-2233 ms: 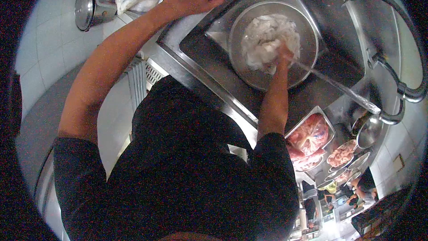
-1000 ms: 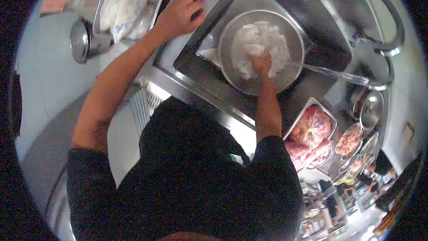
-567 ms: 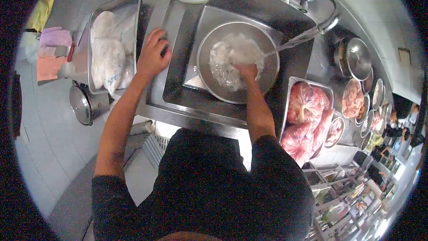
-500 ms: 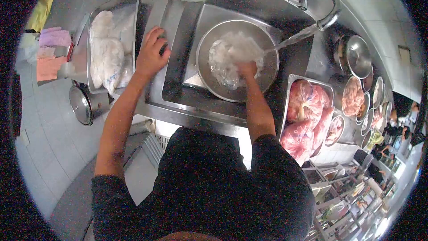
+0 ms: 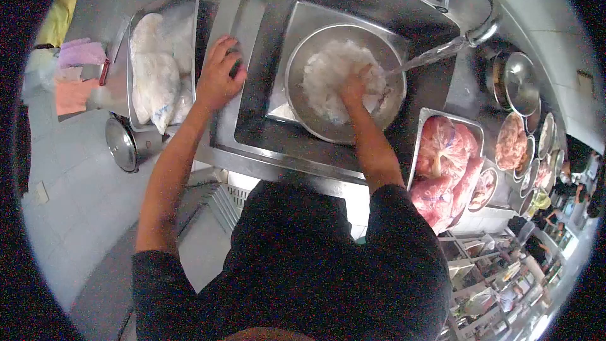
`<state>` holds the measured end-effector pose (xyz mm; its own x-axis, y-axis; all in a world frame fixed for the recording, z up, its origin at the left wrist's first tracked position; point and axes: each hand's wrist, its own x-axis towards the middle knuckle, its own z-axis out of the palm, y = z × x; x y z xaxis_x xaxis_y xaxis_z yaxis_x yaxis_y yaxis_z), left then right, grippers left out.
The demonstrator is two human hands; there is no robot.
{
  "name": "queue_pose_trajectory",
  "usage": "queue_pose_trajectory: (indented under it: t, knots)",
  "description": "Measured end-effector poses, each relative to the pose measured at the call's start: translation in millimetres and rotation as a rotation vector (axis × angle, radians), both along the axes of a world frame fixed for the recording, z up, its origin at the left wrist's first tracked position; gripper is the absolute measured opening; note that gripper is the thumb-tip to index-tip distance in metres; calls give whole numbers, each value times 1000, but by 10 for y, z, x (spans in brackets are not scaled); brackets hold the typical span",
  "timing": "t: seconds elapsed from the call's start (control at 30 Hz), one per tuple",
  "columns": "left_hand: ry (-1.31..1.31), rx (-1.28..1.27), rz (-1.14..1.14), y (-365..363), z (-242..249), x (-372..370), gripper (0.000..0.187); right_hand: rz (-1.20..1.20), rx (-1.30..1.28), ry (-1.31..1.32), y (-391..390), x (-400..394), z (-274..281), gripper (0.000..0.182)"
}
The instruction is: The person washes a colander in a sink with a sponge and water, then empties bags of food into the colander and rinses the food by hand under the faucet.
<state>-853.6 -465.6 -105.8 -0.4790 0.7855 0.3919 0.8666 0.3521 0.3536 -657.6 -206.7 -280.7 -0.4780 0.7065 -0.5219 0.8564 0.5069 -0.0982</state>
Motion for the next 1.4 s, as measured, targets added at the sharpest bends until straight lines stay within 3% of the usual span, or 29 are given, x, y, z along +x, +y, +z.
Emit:
queue_pose_trajectory:
  t: [0.13, 0.37, 0.47, 0.53, 0.6, 0.7, 0.8, 0.9, 1.03, 1.1, 1.3, 1.4]
  knots:
    - [3, 21, -8, 21, -53, -28, 20, -266, -56, 309, 128, -135, -975, 108]
    - [23, 14, -8, 45, -52, -22, 20, -249, 33, 348, 302, -131, -1598, 90]
    - [28, 37, -13, 18, -56, -33, 19, -357, 102, 150, 354, -279, -1605, 86]
    - [38, 56, -10, 17, -55, -19, 19, -335, 56, 187, 466, -219, -1499, 83]
    - [49, 65, -9, 28, -41, -21, 19, -217, -86, 426, 496, -53, -890, 80]
    - [42, 51, -5, 18, -28, -7, 19, -253, -96, 469, 479, -23, -647, 74]
    - [24, 21, -10, -6, -47, -26, 19, -368, -588, 623, 514, 69, -494, 78]
    - [47, 33, -1, -19, -59, -9, 18, -539, -372, 800, 296, 100, -293, 83]
    - [53, 36, 13, -25, -74, 5, 17, -607, -401, 592, 298, 142, -246, 88]
    - [49, 18, 16, -9, -39, 2, 17, -648, -456, 594, 187, 106, 172, 87]
    - [30, 37, -3, -10, -26, 0, 15, -664, -426, 592, 228, 136, 80, 83]
    - [42, 50, 7, -17, -37, 10, 16, -616, -612, 743, 484, 347, -617, 70]
